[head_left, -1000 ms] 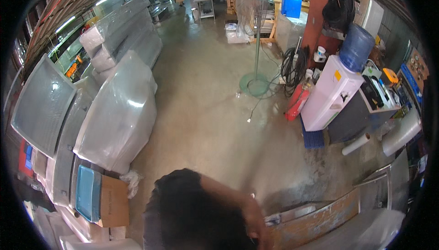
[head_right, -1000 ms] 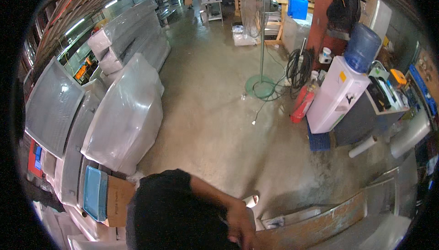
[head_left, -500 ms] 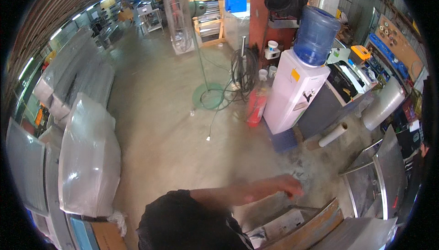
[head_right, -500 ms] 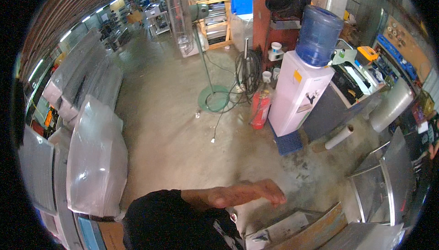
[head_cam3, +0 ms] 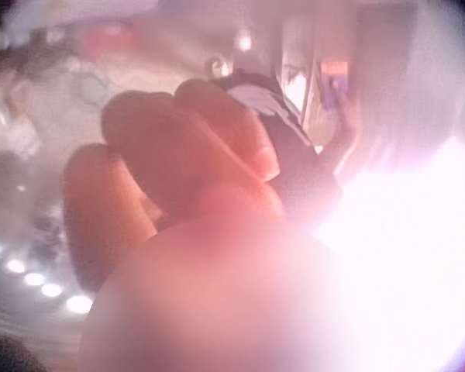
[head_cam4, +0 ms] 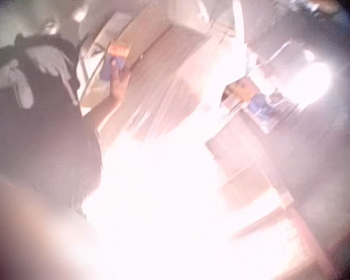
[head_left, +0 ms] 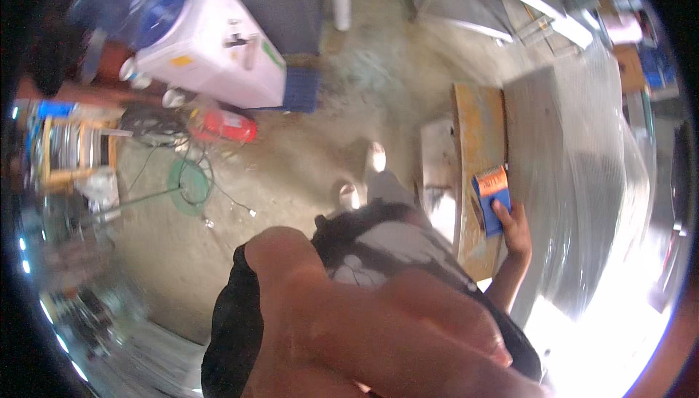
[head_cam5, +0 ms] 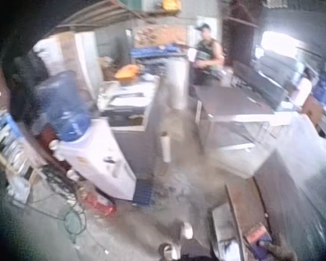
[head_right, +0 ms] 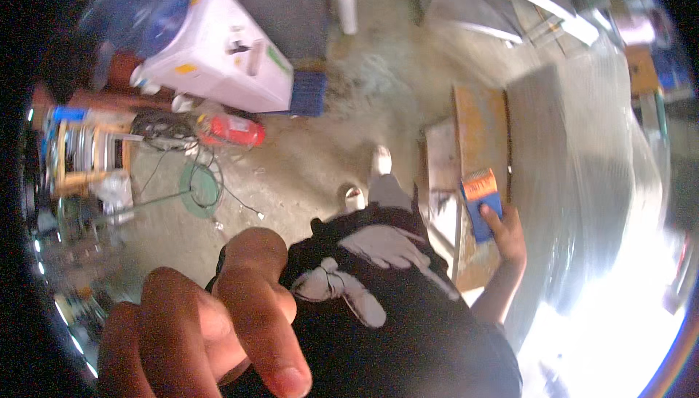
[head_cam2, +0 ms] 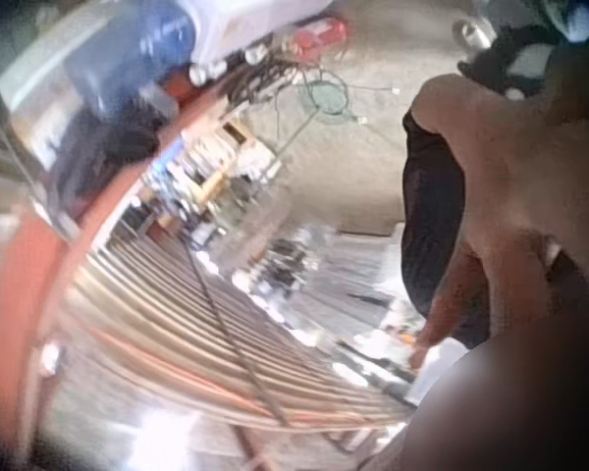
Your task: The person wraps a large piece of furniture with bubble wrap and secures it with packing tape. They repeatedly pull the bubble wrap over the item, smooth it, and apply tape to hold it in place.
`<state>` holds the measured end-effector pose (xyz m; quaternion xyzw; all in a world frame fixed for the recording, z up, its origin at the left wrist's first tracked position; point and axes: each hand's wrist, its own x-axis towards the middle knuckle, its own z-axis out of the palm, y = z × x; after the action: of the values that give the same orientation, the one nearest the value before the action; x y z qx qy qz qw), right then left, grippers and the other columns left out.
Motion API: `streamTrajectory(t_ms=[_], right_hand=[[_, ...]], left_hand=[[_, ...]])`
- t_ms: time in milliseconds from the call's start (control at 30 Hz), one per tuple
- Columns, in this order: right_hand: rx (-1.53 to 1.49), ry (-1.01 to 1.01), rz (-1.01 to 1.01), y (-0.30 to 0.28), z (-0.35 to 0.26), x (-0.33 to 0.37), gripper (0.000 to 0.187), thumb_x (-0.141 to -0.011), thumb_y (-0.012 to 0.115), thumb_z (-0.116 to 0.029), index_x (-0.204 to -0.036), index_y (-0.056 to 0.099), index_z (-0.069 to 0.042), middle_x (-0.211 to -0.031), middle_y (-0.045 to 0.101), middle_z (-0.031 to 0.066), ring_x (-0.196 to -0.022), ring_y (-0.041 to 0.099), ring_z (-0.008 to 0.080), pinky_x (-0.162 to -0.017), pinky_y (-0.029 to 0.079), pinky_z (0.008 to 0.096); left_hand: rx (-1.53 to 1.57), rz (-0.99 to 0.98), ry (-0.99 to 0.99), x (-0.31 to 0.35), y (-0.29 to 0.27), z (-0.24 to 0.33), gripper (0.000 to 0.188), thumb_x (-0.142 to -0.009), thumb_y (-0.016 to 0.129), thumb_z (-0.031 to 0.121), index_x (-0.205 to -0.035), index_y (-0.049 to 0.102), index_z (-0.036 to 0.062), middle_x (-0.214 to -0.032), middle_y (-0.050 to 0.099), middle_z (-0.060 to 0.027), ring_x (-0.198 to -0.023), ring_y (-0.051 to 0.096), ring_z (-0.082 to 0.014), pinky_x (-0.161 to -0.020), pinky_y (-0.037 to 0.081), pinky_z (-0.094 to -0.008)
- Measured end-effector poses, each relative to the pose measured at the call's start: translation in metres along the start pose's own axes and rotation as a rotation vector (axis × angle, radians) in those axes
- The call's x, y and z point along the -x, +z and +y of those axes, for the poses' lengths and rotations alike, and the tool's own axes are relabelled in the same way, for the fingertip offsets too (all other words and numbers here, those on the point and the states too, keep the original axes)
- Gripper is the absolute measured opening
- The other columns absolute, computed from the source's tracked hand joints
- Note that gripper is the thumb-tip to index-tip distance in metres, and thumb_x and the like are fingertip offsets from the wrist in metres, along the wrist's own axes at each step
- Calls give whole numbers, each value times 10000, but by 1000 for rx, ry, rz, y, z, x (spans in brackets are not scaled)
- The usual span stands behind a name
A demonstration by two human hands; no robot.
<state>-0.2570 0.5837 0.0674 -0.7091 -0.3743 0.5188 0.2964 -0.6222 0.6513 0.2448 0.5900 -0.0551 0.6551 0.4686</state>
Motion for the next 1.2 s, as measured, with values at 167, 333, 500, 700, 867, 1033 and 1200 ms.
streamTrajectory(t_ms=[167,333,500,700,867,1033,1200], right_hand=[[-87,139,50,14,-10,-56,579,-889,728,-516,-1030,693,44,-829,678,35,-750,605,106,-674,486,281],[-60,203,85,6,-20,-153,612,-906,685,-553,-1038,709,45,-814,685,50,-712,608,114,-672,487,279],[-83,187,82,-3,-47,-229,623,-910,679,-552,-1035,716,56,-780,686,61,-689,613,118,-650,494,294],[-230,282,163,-11,-71,-298,621,-925,657,-561,-1022,727,48,-771,690,50,-666,612,123,-628,484,305],[-285,469,344,-13,-71,-363,659,-890,669,-616,-939,732,38,-748,689,70,-664,629,145,-633,502,318],[-427,698,717,25,-71,-378,663,-873,677,-621,-893,727,39,-736,687,90,-670,646,161,-623,515,347],[-977,756,1362,75,-51,-392,483,-901,682,-411,-939,711,70,-767,688,90,-685,654,151,-621,508,333]], left_hand=[[230,-107,-85,-44,-17,-84,689,-892,523,648,-1330,542,116,-1343,480,-133,-1246,434,-304,-967,386,-455],[307,-159,-158,-108,-49,-175,651,-898,535,639,-1326,540,148,-1369,464,-122,-1271,417,-318,-965,385,-467],[351,-217,-236,-179,-84,-254,614,-904,548,630,-1323,539,180,-1394,449,-110,-1296,400,-332,-964,385,-478],[492,-286,-318,-260,-129,-369,571,-911,563,619,-1318,537,219,-1424,431,-96,-1326,379,-348,-962,384,-493],[662,-364,-421,-322,-173,-483,537,-917,575,610,-1314,536,251,-1449,415,-85,-1351,362,-362,-961,383,-504],[871,-495,-632,-372,-167,-619,563,-939,525,624,-1332,518,222,-1457,426,-109,-1355,377,-374,-980,385,-503],[880,-671,-1027,-363,-88,-762,699,-1021,319,617,-1336,500,21,-1334,563,-191,-1220,536,-320,-1012,406,-444]])
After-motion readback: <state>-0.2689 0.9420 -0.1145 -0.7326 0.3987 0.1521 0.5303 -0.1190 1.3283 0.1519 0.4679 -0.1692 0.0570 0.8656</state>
